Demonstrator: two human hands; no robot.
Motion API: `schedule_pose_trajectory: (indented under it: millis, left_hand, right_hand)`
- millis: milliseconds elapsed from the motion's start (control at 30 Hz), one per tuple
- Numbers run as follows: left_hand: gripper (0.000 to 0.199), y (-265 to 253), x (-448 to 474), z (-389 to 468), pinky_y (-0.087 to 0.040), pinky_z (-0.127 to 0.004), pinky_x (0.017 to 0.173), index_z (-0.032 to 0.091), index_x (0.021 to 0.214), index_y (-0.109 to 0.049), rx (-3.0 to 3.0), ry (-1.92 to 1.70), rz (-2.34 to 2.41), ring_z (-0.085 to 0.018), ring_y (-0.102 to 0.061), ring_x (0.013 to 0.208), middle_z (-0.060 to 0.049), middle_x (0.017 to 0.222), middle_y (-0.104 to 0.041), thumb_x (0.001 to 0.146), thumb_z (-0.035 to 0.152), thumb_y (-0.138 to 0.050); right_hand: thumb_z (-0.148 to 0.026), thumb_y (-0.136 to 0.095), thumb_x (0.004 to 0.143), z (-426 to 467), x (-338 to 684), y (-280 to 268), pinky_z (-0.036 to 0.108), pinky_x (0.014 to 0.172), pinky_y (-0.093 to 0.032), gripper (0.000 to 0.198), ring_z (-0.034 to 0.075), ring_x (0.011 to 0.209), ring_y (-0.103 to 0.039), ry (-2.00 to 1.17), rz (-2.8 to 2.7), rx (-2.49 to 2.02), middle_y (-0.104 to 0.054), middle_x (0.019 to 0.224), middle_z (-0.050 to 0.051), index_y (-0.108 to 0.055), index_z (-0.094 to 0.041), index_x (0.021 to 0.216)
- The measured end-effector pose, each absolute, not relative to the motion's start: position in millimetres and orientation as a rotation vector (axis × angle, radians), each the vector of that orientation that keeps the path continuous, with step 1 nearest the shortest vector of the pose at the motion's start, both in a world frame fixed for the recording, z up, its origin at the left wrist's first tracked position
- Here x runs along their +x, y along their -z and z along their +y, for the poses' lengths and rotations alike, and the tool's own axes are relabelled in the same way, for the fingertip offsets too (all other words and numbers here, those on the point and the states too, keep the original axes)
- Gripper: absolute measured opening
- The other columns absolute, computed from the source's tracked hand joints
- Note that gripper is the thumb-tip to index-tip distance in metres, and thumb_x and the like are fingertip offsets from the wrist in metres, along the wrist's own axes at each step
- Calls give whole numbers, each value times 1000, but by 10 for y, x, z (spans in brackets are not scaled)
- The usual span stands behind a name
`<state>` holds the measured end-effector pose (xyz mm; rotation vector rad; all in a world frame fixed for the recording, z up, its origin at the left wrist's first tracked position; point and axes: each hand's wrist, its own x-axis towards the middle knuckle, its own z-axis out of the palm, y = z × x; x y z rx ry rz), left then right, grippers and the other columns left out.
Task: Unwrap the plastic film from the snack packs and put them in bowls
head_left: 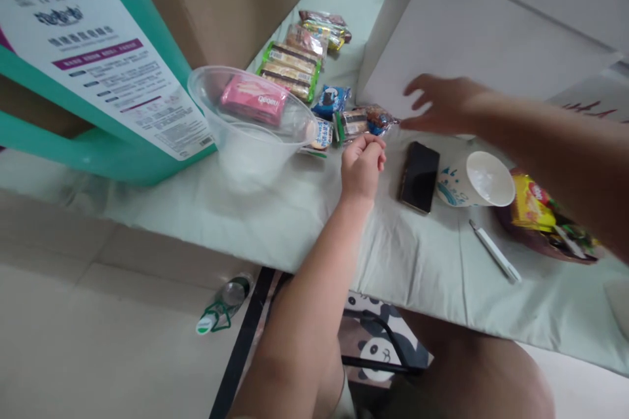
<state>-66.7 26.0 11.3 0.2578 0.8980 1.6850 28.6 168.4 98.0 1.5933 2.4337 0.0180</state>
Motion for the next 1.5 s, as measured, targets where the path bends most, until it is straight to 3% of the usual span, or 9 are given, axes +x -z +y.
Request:
schedule_pose_trajectory:
  millis: [200, 467, 533, 700, 833, 967, 1067, 1267, 1500]
  left_hand:
    - [22, -119, -674, 209, -31, -19, 53, 18, 65, -54, 280, -1694, 918, -6, -40, 50, 6, 54, -46, 82, 4, -50]
    - [20, -23, -600, 289, -34, -19, 53, 18, 70, -53, 290, -1705, 928, -7, -41, 53, 5, 57, -43, 86, 7, -51]
    - [15, 4, -549, 303, -39, -18, 56, 19, 76, -57, 334, -1719, 857, -8, -49, 60, 3, 67, -51, 91, 15, -56]
    - [20, -17, -366, 203, -54, -24, 73, 25, 104, -67, 572, -1384, 574, -17, -66, 97, -4, 108, -65, 87, 33, -74]
    - [37, -59, -108, 81, -54, -26, 73, 24, 108, -66, 799, -1003, 429, -18, -66, 90, -6, 103, -68, 75, 23, -84]
    - [30, -40, 156, 67, -52, -24, 75, 22, 99, -66, 870, -1046, 530, -14, -64, 84, -2, 94, -67, 75, 21, -84]
    - [36, -13, 301, 93, -52, -22, 75, 23, 99, -66, 844, -1159, 643, -13, -64, 84, 0, 95, -66, 70, 21, -89]
    - [36, 40, 532, 101, -53, -22, 77, 26, 108, -63, 789, -1222, 860, -12, -64, 85, 1, 98, -62, 79, 21, -83]
    - [47, 108, 710, 8, -54, -29, 82, 27, 103, -62, 852, -1138, 1039, -19, -64, 98, -1, 101, -56, 66, 16, -89]
  right_hand:
    - [-39, -69, 86, 1480, -57, -359, 41, 91, -48, 82, 35, 116, -65, 213, 2495, 1466, -67, 134, 20, -34, -20, 158]
    - [-32, -61, 86, 1064, 380, -628, 53, 96, -46, 62, 41, 121, -61, 122, 2554, 1884, -61, 135, 20, -47, -25, 146]
    - [-35, -63, 83, 842, 622, -648, 49, 93, -49, 58, 36, 113, -65, 431, 2674, 2101, -66, 126, 15, -49, -28, 140]
    - [-58, -39, 83, 74, 1260, -363, 52, 78, -56, 51, 30, 90, -68, 2035, 2462, 2197, -67, 118, 10, -56, -36, 126]
    - [-71, -26, 85, -377, 1513, -33, 56, 77, -56, 65, 34, 88, -68, 2244, 2327, 2290, -69, 105, 12, -59, -37, 130]
    - [-68, -41, 85, -430, 1712, 127, 50, 77, -58, 52, 32, 102, -68, 2475, 2168, 2334, -70, 114, 9, -63, -35, 118]
    - [-56, -52, 88, -357, 2004, 132, 45, 81, -58, 38, 27, 101, -68, 2071, 2401, 2494, -70, 113, 7, -63, -29, 112]
    - [-35, -61, 80, -310, 2761, 177, 54, 100, -49, 32, 33, 107, -65, 339, 2558, 2739, -69, 109, 14, -64, -21, 109]
    - [-37, -54, 86, -325, 3301, 342, 56, 100, -43, 28, 38, 108, -59, 252, 2351, 2544, -66, 108, 19, -67, -20, 104]
